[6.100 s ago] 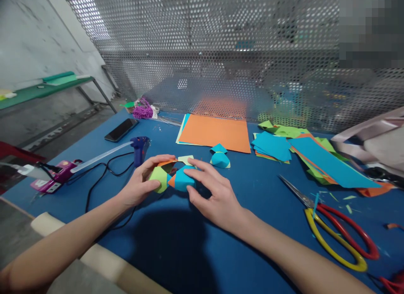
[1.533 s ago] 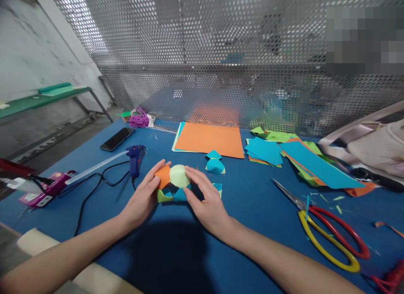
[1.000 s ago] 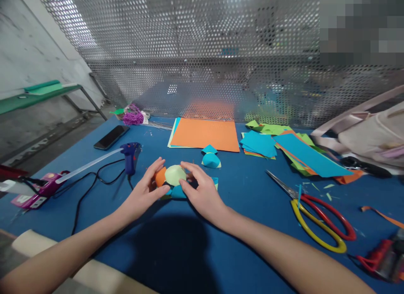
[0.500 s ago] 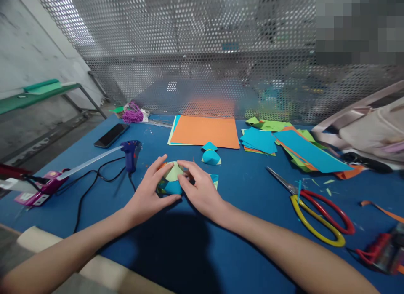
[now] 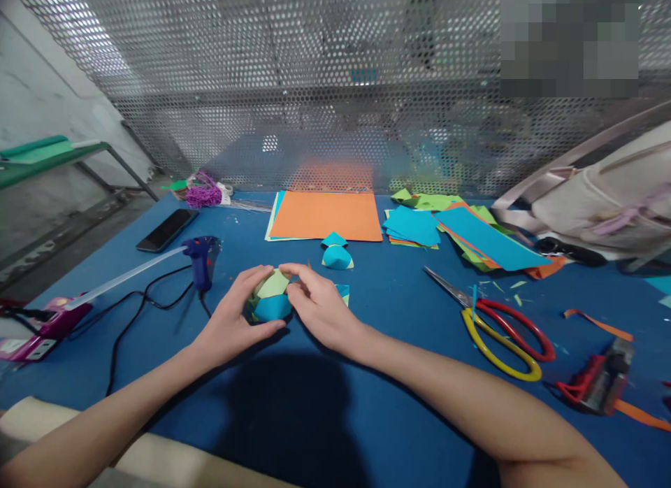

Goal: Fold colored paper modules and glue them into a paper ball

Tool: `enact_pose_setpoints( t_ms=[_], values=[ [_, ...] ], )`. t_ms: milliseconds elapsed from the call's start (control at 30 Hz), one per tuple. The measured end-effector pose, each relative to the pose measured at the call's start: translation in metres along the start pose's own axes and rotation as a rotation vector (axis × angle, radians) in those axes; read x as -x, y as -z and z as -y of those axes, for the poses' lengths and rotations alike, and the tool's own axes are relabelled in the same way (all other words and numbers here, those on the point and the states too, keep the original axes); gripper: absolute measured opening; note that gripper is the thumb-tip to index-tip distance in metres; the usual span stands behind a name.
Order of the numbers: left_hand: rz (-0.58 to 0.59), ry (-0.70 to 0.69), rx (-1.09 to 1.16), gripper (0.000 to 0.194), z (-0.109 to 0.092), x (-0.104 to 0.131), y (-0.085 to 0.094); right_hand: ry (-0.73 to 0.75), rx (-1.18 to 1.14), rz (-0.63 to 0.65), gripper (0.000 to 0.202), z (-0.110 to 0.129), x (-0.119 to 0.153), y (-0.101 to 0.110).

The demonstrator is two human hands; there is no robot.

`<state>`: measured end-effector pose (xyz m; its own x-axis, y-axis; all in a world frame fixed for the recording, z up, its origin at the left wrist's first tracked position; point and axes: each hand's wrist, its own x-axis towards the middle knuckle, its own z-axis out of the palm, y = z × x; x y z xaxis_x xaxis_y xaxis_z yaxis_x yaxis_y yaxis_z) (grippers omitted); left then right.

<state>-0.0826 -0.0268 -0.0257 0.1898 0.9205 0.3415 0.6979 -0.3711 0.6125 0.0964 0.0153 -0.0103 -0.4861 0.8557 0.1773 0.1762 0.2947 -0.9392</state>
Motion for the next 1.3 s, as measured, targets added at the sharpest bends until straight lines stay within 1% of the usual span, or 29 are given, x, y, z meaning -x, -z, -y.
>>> enact_pose_setpoints(
  t_ms=[100,200,267,367,433,533,600,667,733,767,867,933,1033,1133,1200,1300],
  values=[
    [0.010,0.019,0.048,0.071,0.000,-0.001,0.002,0.029,0.029,0.010,0.031,0.001,-0.001,0.002],
    [-0.003,0.080,0.153,0.072,-0.001,-0.001,0.005,0.085,0.082,-0.009,0.033,0.006,-0.004,0.012],
    [-0.023,0.156,0.260,0.073,-0.002,-0.002,0.008,0.140,0.130,-0.066,0.033,0.010,-0.006,0.023],
    [-0.052,0.276,0.485,0.074,-0.003,-0.004,0.015,0.204,0.224,-0.149,0.031,0.015,-0.008,0.042],
    [-0.080,0.331,0.640,0.073,-0.003,-0.006,0.019,0.210,0.325,-0.142,0.029,0.013,-0.009,0.055],
    [-0.137,0.392,0.810,0.068,-0.002,-0.010,0.023,0.220,0.552,-0.069,0.028,0.001,-0.011,0.073],
    [-0.160,0.444,0.895,0.066,-0.001,-0.013,0.024,0.256,0.714,-0.039,0.029,-0.013,-0.016,0.083],
    [-0.164,0.499,0.977,0.066,-0.001,-0.015,0.025,0.255,0.849,-0.025,0.030,-0.028,-0.023,0.092],
    [-0.148,0.543,1.060,0.065,-0.003,-0.015,0.027,0.216,0.916,0.004,0.031,-0.042,-0.033,0.099],
    [-0.137,0.561,1.094,0.063,-0.004,-0.015,0.028,0.200,0.912,0.033,0.031,-0.047,-0.038,0.102],
    [-0.110,0.607,1.166,0.055,-0.007,-0.015,0.032,0.187,0.846,0.110,0.040,-0.060,-0.049,0.106],
    [-0.104,0.639,1.211,0.050,-0.006,-0.016,0.034,0.190,0.812,0.136,0.046,-0.064,-0.051,0.106],
    [-0.094,0.673,1.282,0.040,-0.005,-0.020,0.035,0.162,0.771,0.149,0.049,-0.068,-0.050,0.103],
    [-0.072,0.684,1.344,0.036,-0.006,-0.024,0.035,0.155,0.750,0.101,0.045,-0.073,-0.049,0.096],
    [-0.062,0.705,1.393,0.039,-0.009,-0.025,0.034,0.170,0.736,0.043,0.041,-0.076,-0.050,0.089],
    [-0.018,0.727,1.492,0.045,-0.015,-0.024,0.031,0.181,0.696,0.008,0.039,-0.078,-0.052,0.079]
  ],
)
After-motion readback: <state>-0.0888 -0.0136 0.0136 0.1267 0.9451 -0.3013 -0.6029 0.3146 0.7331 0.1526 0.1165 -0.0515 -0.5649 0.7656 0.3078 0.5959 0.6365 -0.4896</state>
